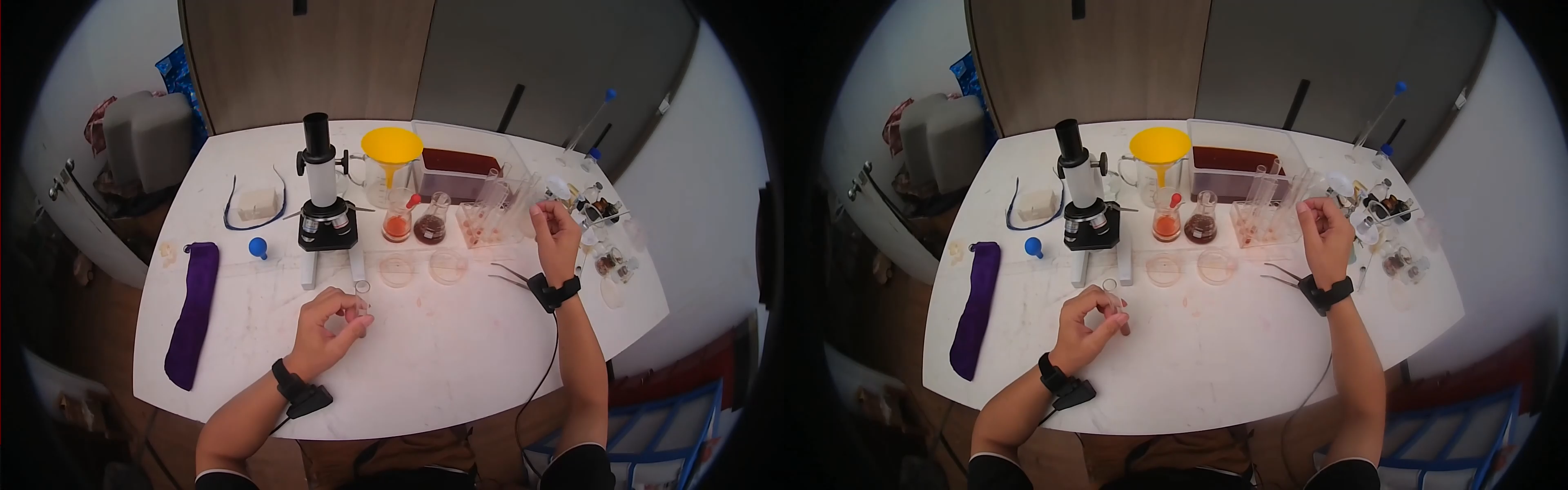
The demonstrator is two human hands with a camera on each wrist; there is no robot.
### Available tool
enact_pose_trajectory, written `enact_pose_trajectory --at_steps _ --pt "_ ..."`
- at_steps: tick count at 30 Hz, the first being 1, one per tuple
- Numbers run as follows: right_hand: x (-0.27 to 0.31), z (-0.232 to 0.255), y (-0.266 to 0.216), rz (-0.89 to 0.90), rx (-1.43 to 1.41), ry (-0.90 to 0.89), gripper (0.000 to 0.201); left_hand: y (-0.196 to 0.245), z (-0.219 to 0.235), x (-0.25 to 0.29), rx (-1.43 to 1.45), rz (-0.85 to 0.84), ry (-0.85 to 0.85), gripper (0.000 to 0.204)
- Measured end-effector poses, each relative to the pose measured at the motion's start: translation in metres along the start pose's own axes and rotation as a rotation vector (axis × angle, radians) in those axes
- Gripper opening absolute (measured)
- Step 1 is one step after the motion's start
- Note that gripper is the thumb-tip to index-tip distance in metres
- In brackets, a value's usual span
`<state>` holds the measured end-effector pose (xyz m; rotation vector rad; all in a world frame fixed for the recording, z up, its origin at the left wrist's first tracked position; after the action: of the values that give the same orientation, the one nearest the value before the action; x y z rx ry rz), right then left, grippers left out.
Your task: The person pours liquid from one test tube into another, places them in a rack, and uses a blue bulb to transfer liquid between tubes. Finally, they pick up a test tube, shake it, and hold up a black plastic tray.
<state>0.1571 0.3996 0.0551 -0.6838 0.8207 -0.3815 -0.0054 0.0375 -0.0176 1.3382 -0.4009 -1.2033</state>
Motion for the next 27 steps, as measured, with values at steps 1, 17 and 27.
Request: enact_pose_trajectory --at_steps 1,17,27 --pt "0.002 -0.005 -0.005 -0.071 -0.019 -0.067 0.017 0.001 0.000 0.000 -0.001 -0.005 0.000 0.011" --pt "-0.016 -0.047 -0.017 -0.024 0.332 -0.099 0.030 0.004 0.004 0.001 -0.042 0.019 -0.033 0.008" --pt "-0.024 -0.050 -0.002 0.048 0.355 -0.107 0.024 0.007 0.004 0.000 -0.070 0.037 -0.033 0.009"
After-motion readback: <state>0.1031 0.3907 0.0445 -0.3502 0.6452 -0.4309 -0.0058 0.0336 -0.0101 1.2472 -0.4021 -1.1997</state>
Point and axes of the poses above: each hand's wrist, its own x-axis away from the middle knuckle, its own z-axis out of the back of the hand, y = z × x, the point moved 1 cm from there along -x, towards the middle knuckle, and after that the axes turned 14 degrees about -y, right-handed, at the moved point
